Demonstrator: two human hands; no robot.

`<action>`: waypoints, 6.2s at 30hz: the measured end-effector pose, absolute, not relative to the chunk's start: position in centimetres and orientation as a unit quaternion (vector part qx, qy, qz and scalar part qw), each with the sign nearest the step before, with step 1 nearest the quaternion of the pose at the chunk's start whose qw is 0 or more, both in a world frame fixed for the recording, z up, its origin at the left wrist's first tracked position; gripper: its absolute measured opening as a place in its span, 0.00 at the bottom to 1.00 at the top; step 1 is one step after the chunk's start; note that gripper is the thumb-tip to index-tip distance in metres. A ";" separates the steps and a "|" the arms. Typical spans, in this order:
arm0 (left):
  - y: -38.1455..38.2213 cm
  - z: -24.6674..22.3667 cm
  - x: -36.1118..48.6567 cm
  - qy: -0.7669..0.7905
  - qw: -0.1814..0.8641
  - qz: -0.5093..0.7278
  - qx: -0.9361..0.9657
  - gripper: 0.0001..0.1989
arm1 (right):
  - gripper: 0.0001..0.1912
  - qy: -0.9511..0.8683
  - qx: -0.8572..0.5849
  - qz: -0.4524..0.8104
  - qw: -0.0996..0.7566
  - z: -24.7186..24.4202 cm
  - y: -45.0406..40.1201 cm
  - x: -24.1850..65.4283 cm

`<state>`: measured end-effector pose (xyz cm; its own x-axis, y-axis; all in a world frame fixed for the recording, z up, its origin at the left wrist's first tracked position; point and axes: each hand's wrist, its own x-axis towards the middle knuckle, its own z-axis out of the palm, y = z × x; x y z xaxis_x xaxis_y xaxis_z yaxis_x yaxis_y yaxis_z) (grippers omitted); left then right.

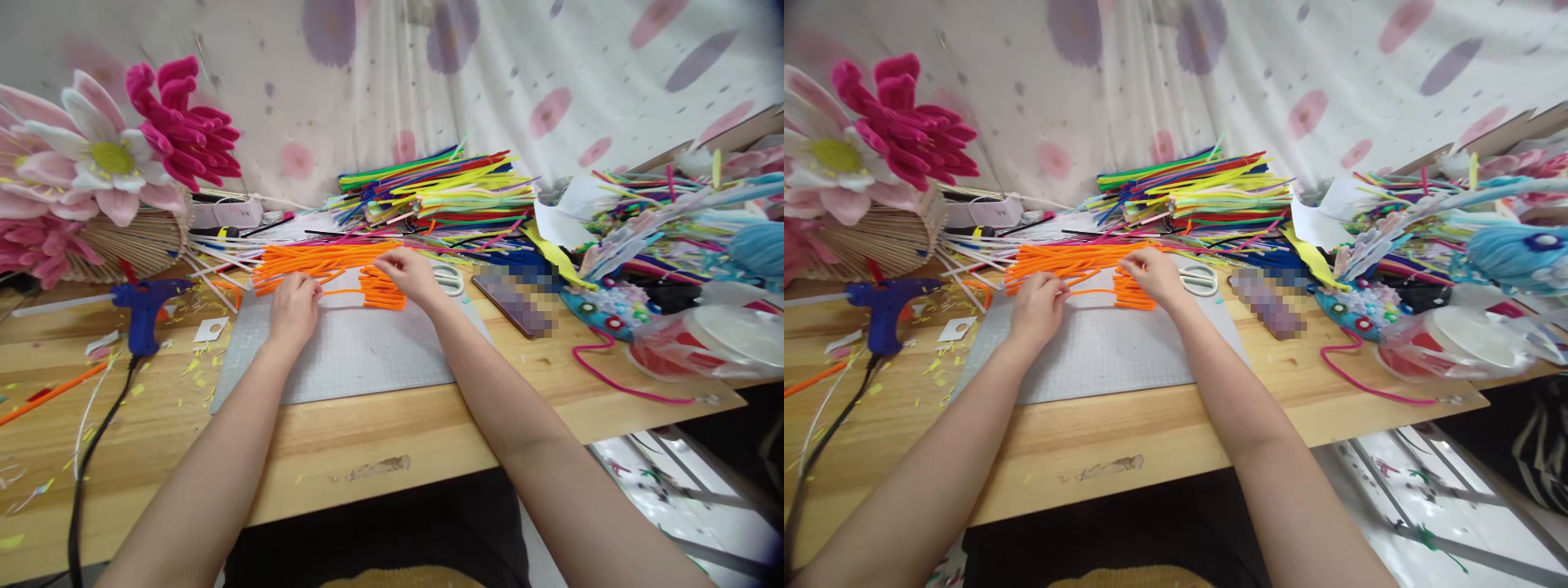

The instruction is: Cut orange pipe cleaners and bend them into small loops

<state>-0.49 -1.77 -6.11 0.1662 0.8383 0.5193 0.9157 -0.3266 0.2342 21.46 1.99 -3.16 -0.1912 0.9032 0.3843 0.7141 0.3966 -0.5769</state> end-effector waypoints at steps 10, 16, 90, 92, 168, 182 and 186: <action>-2.8 -5.6 0.5 -0.566 -0.046 -0.351 -0.744 0.12 | 0.14 -0.816 -0.453 0.237 0.268 -3.8 0.6 18.9; -2.5 -6.4 1.4 -0.552 -0.401 -0.458 -0.570 0.14 | 0.16 -0.695 -0.410 0.453 0.380 -4.3 1.4 19.0; -4.2 -5.1 4.4 -0.426 -0.648 -0.372 -0.510 0.22 | 0.08 -0.389 -0.320 0.701 0.505 -5.8 1.7 18.4; -4.2 -5.3 4.7 -0.414 -0.621 -0.395 -0.536 0.22 | 0.08 -0.376 -0.331 0.695 0.515 -5.7 1.7 18.3; -3.9 -5.8 3.2 -0.476 -0.622 -0.437 -0.442 0.19 | 0.18 -0.627 -0.324 0.610 0.360 -4.8 0.3 18.3; -3.9 -5.9 3.2 -0.490 -0.603 -0.420 -0.469 0.17 | 0.17 -0.630 -0.343 0.601 0.351 -5.0 0.4 18.3; -3.8 -5.6 3.2 -0.495 -0.604 -0.414 -0.468 0.17 | 0.14 -0.605 -0.338 0.631 0.349 -4.9 0.5 18.8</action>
